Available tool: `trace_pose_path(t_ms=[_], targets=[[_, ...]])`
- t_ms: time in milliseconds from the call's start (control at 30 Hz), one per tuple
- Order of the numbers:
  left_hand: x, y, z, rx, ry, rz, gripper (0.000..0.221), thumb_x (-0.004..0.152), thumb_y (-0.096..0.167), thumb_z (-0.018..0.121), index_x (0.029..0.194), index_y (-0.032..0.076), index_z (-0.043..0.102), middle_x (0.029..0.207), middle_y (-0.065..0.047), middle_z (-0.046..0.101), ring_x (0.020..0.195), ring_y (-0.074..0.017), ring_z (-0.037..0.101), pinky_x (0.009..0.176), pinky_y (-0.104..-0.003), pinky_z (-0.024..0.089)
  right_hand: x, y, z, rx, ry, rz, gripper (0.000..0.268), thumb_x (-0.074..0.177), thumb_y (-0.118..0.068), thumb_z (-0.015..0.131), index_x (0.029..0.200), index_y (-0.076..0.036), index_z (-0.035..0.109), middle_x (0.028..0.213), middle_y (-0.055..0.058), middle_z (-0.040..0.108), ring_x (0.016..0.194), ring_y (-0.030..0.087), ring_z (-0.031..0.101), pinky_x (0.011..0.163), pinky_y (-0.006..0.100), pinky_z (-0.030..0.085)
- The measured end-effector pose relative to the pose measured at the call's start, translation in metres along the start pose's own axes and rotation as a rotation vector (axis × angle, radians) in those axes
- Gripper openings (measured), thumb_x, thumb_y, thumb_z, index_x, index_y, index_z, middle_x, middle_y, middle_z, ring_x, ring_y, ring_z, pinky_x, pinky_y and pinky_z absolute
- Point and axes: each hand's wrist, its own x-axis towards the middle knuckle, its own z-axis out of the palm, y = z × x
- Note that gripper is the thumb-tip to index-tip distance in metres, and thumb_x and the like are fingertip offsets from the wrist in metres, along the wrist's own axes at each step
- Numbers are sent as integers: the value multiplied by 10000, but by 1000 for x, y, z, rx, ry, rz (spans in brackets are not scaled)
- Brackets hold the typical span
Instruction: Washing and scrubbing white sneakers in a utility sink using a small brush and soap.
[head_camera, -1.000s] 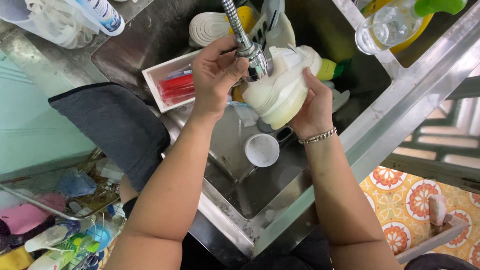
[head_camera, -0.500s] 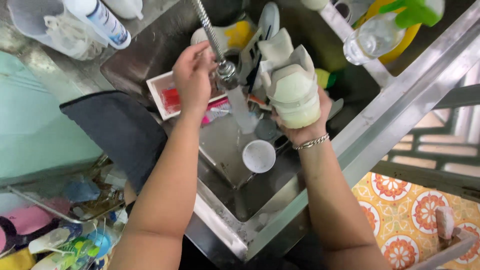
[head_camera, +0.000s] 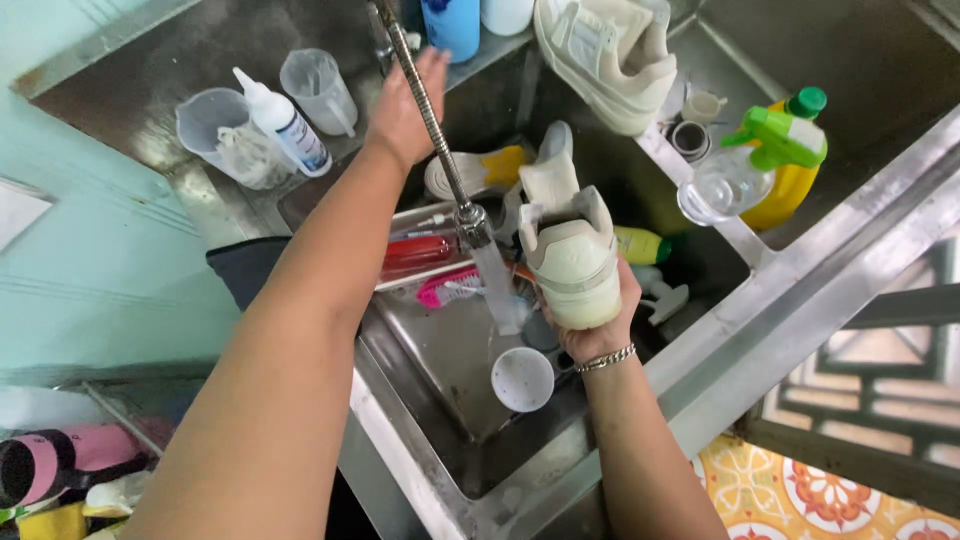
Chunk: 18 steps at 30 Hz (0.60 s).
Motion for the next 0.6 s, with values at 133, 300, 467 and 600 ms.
trace_pose_path(t_ms=[133,300,467,600], targets=[[20,-3,-40,957,-338,211,590,980,273,451,1512,19,478,1632,-144,385,1507,-318,323,1223,-510,147,2,-3,1,-47,-12,-21,556,1032,-558,436,1232,-103,684,1010,115,753,759,321,725,572,390,611],[15,2,-46,811,-235,3,667,977,398,396,1524,21,458,1587,-209,434,1496,-399,289,1200,-550,23,0,-7,1,-58,-35,39,603,1012,-575,390,1270,-102,661,1075,134,754,823,336,737,604,392,607],[-43,54,-86,329,-589,-143,768,840,403,636,1522,99,457,1572,-242,378,1464,-443,267,1154,-647,121,-5,6,3,-87,-39,73,610,1027,-576,358,1359,-127,603,1226,110,707,1015,336,701,774,458,589],[-146,100,-130,-543,-982,-331,693,676,450,870,1295,170,733,1258,-132,752,1080,-255,764,953,-421,597,-7,30,-5,-229,125,185,629,972,-583,342,1402,-177,555,1303,71,680,1135,305,659,871,493,558]])
